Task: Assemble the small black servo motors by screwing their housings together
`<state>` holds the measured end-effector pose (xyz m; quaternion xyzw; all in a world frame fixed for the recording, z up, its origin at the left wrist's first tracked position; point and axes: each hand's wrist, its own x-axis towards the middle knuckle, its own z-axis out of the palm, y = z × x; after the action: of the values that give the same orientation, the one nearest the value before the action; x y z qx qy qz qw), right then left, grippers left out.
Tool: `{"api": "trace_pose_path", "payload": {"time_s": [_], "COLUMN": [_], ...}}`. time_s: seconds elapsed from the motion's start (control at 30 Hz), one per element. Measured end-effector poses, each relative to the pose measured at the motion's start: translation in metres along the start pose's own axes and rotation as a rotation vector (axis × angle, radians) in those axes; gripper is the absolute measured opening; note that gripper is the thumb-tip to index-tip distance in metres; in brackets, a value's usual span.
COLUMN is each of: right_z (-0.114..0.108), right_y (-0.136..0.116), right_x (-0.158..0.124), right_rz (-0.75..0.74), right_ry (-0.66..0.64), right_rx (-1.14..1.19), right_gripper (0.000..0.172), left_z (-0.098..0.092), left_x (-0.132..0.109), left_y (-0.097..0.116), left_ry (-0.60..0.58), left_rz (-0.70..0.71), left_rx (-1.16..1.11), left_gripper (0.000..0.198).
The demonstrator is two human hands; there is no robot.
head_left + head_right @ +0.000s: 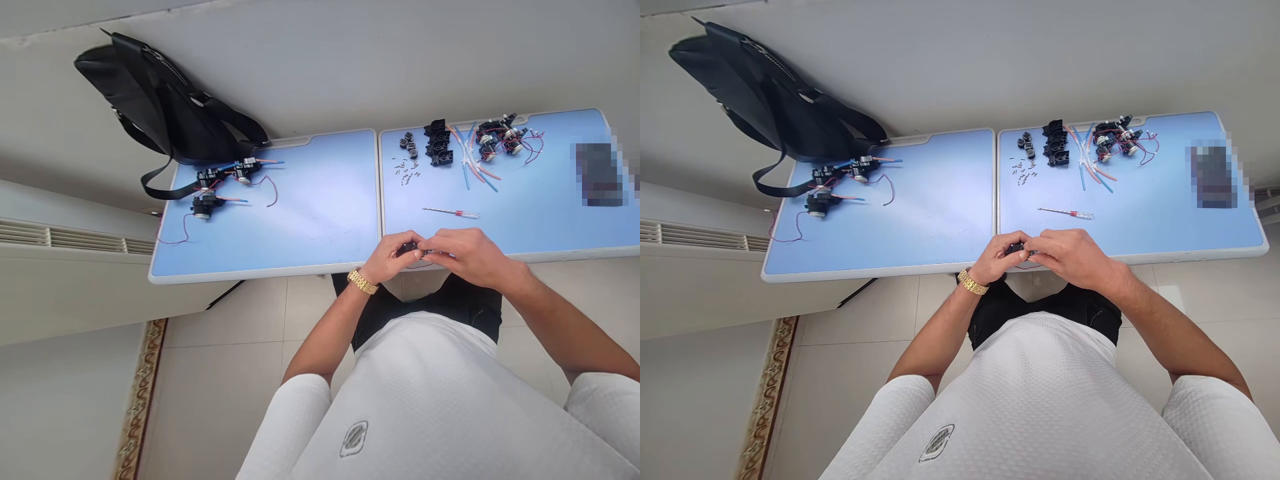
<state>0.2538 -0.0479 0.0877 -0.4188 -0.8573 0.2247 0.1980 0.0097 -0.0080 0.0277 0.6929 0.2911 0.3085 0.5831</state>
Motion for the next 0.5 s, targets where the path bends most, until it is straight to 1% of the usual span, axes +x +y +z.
{"api": "trace_pose_path", "payload": {"time_s": [0.13,0.27,0.37,0.5], "right_z": [-0.003,-0.005,-0.004,0.003], "right_y": [0.001,0.002,0.006,0.015], "right_x": [0.001,0.003,0.003,0.004], "right_rz": [0.008,-0.005,-0.036,-0.084], "right_ry": [-0.036,-0.043,-0.022,0.048], "right_rx": [0.03,0.077,0.113,0.254], "right_gripper": [0.024,0.024,0.025,0.027], "left_z": [0.0,-0.002,-0.004,-0.004], "left_x": [0.0,-0.001,-0.001,0.0], "left_y": [-0.001,-0.003,-0.003,-0.002], "left_ry": [-0.006,-0.02,-0.046,-0.06], "left_rz": [0.014,0.017,-0.006,-0.039], "left_rx": [0.027,0.024,0.016,0.014], "left_gripper": [0.045,0.045,0.048,0.052]}}
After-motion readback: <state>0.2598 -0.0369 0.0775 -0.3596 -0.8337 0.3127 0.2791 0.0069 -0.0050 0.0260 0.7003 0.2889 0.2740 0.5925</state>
